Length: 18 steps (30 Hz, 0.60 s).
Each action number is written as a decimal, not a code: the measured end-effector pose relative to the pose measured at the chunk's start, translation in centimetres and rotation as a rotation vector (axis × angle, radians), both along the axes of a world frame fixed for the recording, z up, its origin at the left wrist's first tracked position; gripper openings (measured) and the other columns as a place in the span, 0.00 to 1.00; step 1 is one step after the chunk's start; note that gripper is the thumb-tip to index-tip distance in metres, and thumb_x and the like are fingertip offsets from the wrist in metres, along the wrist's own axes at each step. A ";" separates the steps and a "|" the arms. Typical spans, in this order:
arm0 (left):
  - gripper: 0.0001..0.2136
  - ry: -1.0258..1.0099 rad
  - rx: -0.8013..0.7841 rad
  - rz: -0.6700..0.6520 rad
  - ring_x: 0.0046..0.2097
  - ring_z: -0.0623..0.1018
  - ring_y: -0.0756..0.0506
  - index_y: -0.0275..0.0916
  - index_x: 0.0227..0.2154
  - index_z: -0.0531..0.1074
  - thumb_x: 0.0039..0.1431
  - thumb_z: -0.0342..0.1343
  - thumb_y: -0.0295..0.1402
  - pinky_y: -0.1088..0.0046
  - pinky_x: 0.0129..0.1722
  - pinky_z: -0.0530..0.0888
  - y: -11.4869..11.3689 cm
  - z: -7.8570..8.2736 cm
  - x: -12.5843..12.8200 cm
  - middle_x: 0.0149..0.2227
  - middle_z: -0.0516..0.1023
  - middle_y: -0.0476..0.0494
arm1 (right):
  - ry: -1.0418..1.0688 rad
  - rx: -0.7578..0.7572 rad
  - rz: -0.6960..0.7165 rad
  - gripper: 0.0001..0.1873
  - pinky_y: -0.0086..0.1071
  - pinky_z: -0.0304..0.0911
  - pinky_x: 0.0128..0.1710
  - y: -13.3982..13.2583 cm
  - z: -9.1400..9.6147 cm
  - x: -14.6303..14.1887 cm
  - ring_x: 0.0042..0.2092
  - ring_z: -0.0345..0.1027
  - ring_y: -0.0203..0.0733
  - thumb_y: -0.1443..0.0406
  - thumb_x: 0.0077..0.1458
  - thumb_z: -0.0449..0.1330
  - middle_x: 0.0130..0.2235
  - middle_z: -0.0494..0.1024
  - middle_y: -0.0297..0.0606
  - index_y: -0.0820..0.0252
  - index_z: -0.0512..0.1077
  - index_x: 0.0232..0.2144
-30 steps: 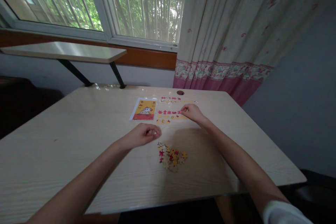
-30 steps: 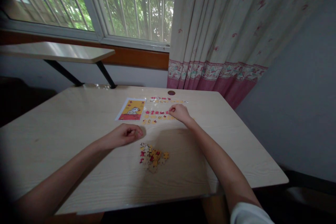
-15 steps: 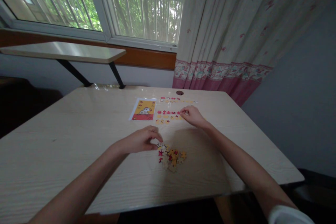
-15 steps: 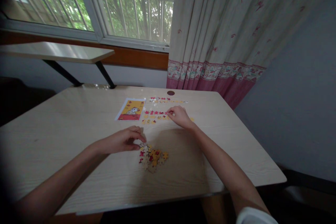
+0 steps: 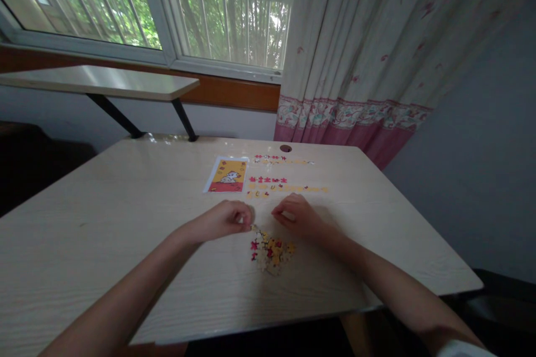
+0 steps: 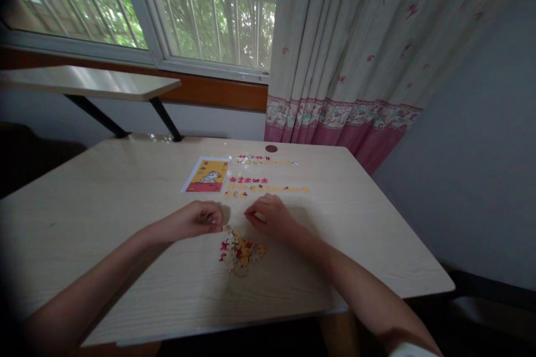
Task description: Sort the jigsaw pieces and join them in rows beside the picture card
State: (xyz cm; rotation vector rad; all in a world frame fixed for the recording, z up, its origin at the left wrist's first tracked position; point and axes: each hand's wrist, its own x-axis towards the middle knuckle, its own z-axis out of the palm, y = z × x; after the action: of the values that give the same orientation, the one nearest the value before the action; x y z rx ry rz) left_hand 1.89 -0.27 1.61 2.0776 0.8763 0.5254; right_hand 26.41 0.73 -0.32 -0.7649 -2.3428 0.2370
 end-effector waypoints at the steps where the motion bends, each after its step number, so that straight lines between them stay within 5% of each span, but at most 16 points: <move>1: 0.06 -0.032 -0.037 0.061 0.26 0.64 0.52 0.36 0.25 0.69 0.52 0.55 0.33 0.78 0.26 0.60 0.0 -0.1 0.2 0.23 0.67 0.51 | 0.000 0.014 -0.003 0.05 0.31 0.59 0.37 -0.3 0.0 -0.3 0.34 0.66 0.36 0.64 0.54 0.57 0.30 0.76 0.35 0.58 0.72 0.30; 6: 0.09 -0.181 -0.126 0.275 0.23 0.60 0.53 0.35 0.23 0.68 0.49 0.57 0.36 0.78 0.23 0.57 -0.2 -0.7 1.3 0.19 0.62 0.54 | 0.005 0.127 -0.059 0.07 0.33 0.57 0.37 -1.4 -0.2 -1.3 0.33 0.65 0.37 0.62 0.54 0.57 0.30 0.76 0.36 0.58 0.73 0.33; 18: 0.10 -0.235 -0.199 0.243 0.20 0.55 0.56 0.35 0.22 0.67 0.47 0.58 0.36 0.80 0.20 0.53 -0.5 -1.3 2.2 0.16 0.56 0.57 | 0.008 0.214 -0.091 0.08 0.32 0.55 0.37 -1.9 -0.1 -1.7 0.32 0.65 0.36 0.62 0.56 0.56 0.29 0.76 0.35 0.57 0.73 0.29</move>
State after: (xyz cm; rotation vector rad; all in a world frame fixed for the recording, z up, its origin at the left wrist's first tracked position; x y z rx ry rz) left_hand 4.08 -0.77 0.35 1.7010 1.0029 0.7622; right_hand 24.71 -1.17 -0.39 -0.7600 -2.2739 -0.0491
